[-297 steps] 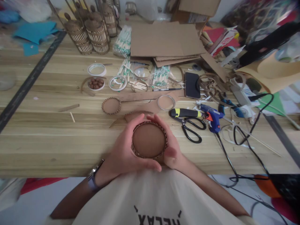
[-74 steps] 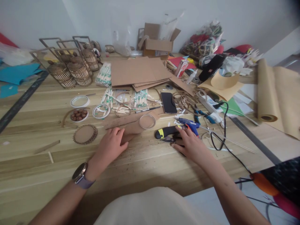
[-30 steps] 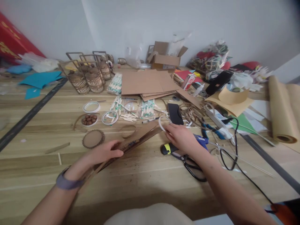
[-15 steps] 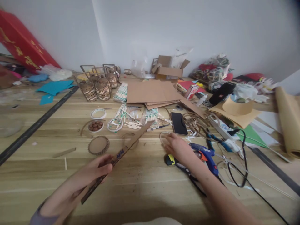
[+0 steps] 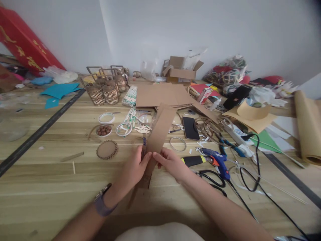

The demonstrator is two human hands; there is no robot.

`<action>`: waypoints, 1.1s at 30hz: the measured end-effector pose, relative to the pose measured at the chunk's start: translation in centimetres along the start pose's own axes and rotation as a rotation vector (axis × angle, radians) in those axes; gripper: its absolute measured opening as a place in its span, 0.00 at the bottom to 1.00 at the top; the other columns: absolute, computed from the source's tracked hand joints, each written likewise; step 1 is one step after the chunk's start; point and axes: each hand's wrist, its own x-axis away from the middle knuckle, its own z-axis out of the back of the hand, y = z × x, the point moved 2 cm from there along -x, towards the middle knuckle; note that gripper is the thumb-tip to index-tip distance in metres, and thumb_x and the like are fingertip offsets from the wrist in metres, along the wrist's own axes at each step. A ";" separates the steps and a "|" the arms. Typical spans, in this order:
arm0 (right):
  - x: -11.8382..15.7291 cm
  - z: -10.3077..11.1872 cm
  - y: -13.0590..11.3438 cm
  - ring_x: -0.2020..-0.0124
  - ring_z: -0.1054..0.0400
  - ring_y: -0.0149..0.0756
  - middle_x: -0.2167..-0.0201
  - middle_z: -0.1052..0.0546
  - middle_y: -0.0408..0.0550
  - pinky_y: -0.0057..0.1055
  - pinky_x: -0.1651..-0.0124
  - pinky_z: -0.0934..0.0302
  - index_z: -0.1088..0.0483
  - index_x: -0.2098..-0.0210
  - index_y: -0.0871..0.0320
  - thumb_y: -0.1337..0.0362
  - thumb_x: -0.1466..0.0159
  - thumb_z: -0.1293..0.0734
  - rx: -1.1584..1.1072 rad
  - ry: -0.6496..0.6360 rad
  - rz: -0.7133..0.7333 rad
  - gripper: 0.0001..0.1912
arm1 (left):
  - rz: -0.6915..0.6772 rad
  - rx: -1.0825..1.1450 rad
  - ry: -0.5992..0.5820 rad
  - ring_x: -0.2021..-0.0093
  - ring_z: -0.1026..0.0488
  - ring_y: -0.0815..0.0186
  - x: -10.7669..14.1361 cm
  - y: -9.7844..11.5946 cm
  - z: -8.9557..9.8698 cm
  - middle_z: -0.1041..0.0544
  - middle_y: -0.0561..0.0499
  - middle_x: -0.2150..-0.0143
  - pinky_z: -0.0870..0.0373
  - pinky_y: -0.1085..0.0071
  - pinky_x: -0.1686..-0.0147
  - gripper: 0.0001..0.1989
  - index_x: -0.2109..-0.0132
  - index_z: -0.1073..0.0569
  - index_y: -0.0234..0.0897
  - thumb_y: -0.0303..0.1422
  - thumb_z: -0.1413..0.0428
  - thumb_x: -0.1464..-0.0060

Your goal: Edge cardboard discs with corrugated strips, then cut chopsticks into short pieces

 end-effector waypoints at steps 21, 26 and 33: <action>-17.2 9.8 -6.8 0.52 0.28 0.41 0.47 0.27 0.52 0.44 0.51 0.30 0.32 0.45 0.59 0.58 0.32 0.34 -0.310 0.534 -0.045 0.18 | -0.173 -0.714 -0.290 0.53 0.24 0.54 -3.0 -2.1 0.3 0.25 0.39 0.50 0.29 0.62 0.55 0.11 0.52 0.26 0.33 0.32 0.48 0.37; -20.8 10.3 -6.8 0.50 0.29 0.42 0.46 0.28 0.53 0.45 0.50 0.31 0.32 0.44 0.59 0.58 0.32 0.34 -0.356 0.621 -0.054 0.19 | -0.167 -0.764 -0.294 0.57 0.24 0.54 -2.9 -1.9 -0.9 0.25 0.38 0.51 0.28 0.61 0.59 0.10 0.52 0.26 0.32 0.29 0.48 0.38; -23.6 10.0 -6.5 0.51 0.29 0.42 0.46 0.28 0.53 0.45 0.50 0.31 0.33 0.44 0.59 0.58 0.32 0.34 -0.398 0.558 -0.042 0.19 | -0.194 -0.780 -0.337 0.60 0.24 0.56 -2.7 -1.9 -1.5 0.24 0.39 0.52 0.28 0.62 0.63 0.11 0.56 0.25 0.33 0.27 0.53 0.36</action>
